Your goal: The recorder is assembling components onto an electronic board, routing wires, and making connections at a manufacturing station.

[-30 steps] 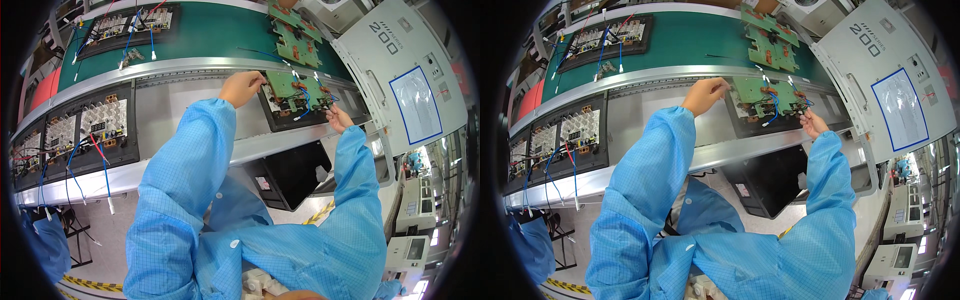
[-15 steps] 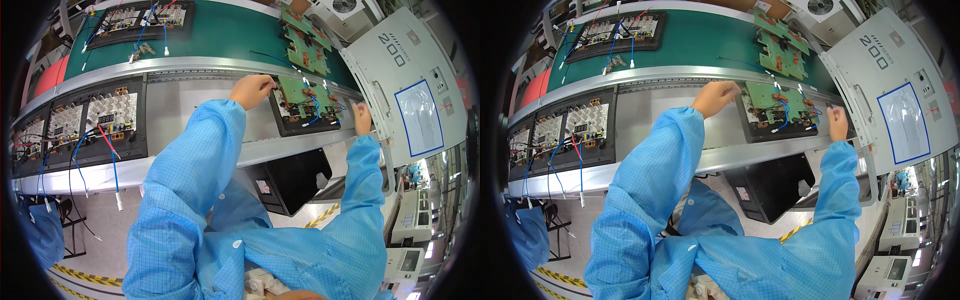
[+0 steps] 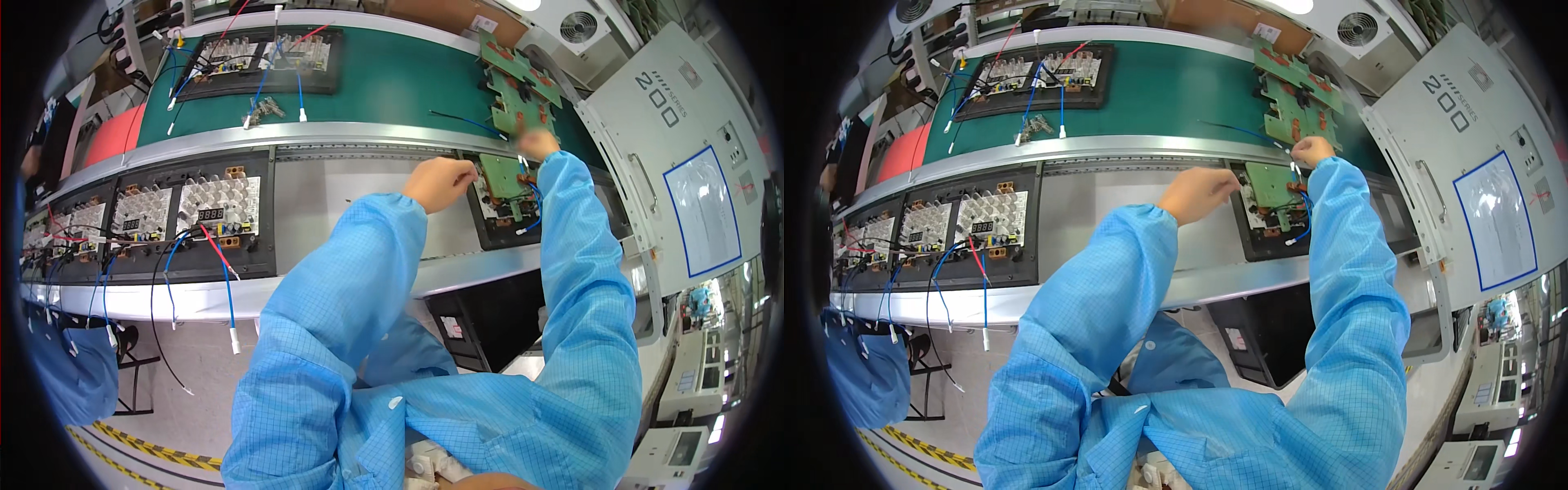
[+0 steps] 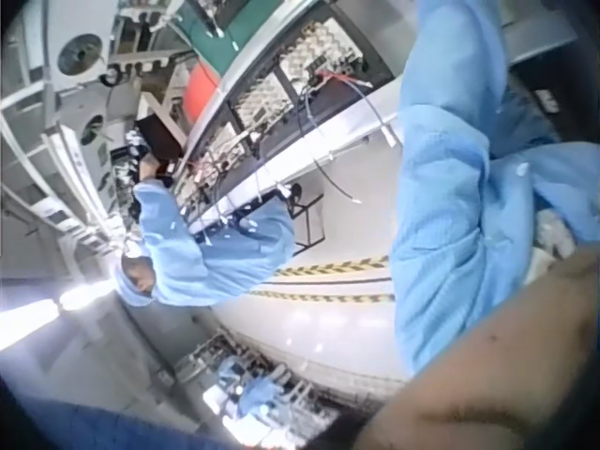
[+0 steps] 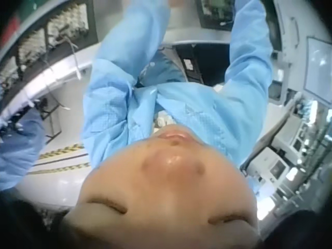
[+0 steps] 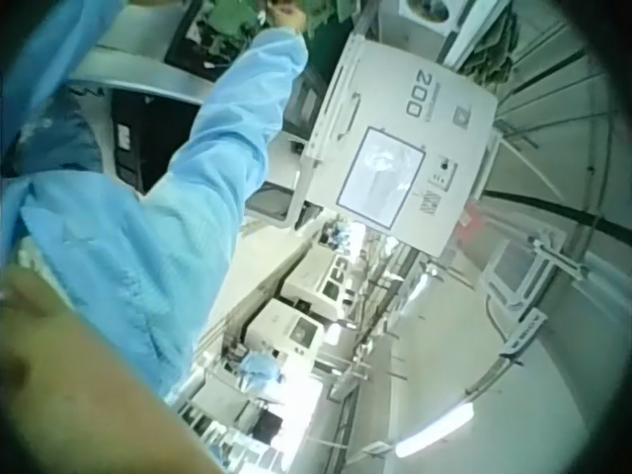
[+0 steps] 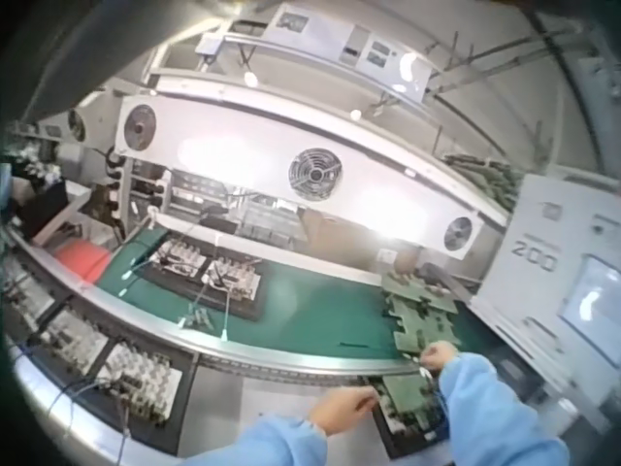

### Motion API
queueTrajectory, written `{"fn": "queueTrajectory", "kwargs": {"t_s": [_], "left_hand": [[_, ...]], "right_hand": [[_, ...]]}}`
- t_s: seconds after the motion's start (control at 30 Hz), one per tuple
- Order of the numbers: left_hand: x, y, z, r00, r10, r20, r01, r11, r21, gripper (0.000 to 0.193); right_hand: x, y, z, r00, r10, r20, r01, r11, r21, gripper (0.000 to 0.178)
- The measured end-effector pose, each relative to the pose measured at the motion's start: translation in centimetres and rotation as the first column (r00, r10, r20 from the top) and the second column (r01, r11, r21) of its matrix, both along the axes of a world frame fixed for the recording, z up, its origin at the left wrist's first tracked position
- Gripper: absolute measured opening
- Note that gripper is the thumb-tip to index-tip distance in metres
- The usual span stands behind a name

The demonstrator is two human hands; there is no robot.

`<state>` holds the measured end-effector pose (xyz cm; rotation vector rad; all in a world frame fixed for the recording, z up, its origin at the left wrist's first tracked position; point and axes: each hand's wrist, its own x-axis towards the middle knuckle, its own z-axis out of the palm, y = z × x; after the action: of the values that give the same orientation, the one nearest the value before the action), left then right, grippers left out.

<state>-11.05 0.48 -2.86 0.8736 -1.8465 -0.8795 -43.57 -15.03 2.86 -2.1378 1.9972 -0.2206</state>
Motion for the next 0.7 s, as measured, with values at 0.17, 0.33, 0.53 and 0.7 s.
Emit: {"fn": "queueTrajectory", "kwargs": {"t_s": [0.17, 0.33, 0.53, 0.7], "left_hand": [[0.2, -0.2, -0.2, 0.995, 0.001, 0.1, 0.004, 0.998, -0.055, 0.018], [1.1, -0.4, -0.5, 0.995, 0.102, 0.018, -0.102, 0.994, 0.038, 0.015], [1.1, -0.3, -0.9, 0.987, 0.114, 0.11, -0.117, 0.993, 0.026, 0.018], [1.5, -0.4, -1.0, 0.987, 0.072, 0.141, -0.077, 0.996, 0.035, 0.021]], "right_hand": [[0.9, 0.7, 0.1, 0.835, -0.189, 0.517, 0.059, 0.965, 0.257, 0.028], [1.5, 2.2, 1.6, 0.872, -0.13, 0.472, 0.023, 0.974, 0.226, 0.035], [1.0, 1.5, 0.1, 0.851, -0.159, 0.501, 0.034, 0.968, 0.25, 0.04], [0.8, 1.9, 0.7, 0.92, -0.056, 0.388, -0.048, 0.966, 0.254, 0.05]]}}
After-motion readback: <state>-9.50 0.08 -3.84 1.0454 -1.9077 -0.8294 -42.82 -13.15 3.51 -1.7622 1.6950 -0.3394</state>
